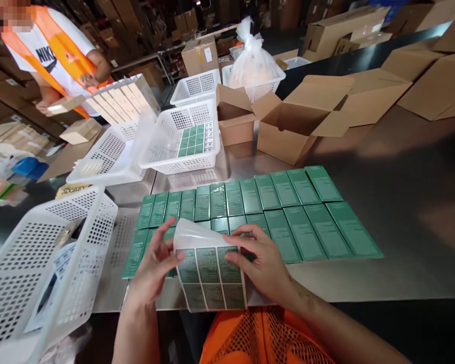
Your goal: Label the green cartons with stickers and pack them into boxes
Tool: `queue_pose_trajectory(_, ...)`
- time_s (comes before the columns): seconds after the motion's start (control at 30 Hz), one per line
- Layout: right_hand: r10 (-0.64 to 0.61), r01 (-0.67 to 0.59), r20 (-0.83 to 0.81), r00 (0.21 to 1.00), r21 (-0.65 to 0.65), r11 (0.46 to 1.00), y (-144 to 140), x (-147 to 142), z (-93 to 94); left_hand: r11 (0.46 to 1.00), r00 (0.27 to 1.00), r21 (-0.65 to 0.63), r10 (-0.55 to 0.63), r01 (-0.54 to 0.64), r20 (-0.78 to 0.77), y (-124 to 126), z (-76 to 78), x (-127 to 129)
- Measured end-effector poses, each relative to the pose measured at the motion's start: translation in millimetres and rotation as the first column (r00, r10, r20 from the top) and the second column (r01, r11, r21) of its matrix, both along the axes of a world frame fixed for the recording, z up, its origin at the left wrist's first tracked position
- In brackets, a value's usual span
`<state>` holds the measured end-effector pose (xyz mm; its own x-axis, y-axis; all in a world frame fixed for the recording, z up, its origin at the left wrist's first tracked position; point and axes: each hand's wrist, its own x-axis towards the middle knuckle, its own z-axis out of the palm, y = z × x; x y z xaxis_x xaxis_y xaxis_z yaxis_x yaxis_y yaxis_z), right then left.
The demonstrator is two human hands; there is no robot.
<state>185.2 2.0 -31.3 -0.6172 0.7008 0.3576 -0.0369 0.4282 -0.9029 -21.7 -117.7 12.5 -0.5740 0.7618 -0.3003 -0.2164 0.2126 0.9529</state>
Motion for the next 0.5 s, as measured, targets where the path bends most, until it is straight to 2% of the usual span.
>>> queue_pose_trajectory(0.07, -0.006, 0.005, -0.018, 1.000, -0.042, 0.999, 3, 3, 4.1, 1.000, 1.000, 0.003, 0.015, -0.015, -0.012, -13, -4.8, 5)
queue_pose_trajectory(0.17, 0.031, -0.035, -0.033, 0.999, -0.102, 0.994, 4, 7, 8.9, 0.989, 0.978, 0.075, 0.139, -0.129, -0.154, -23, -7.3, 15)
queue_pose_trajectory(0.23, 0.029, -0.033, -0.036, 0.999, -0.129, 0.991, 4, 10, 12.0, 0.985, 0.950, 0.059, 0.174, -0.164, -0.258, -25, -7.2, 19)
queue_pose_trajectory(0.37, -0.023, 0.024, 0.012, 1.000, -0.143, 0.989, 5, 18, 19.1, 0.988, 0.911, -0.025, 0.133, -0.155, -0.391, -22, -7.2, 16)
queue_pose_trajectory(0.5, -0.060, 0.063, 0.044, 0.997, -0.061, 0.996, 7, 26, 25.1, 0.992, 0.797, 0.104, 0.125, -0.078, -0.591, -10, -3.9, 15)
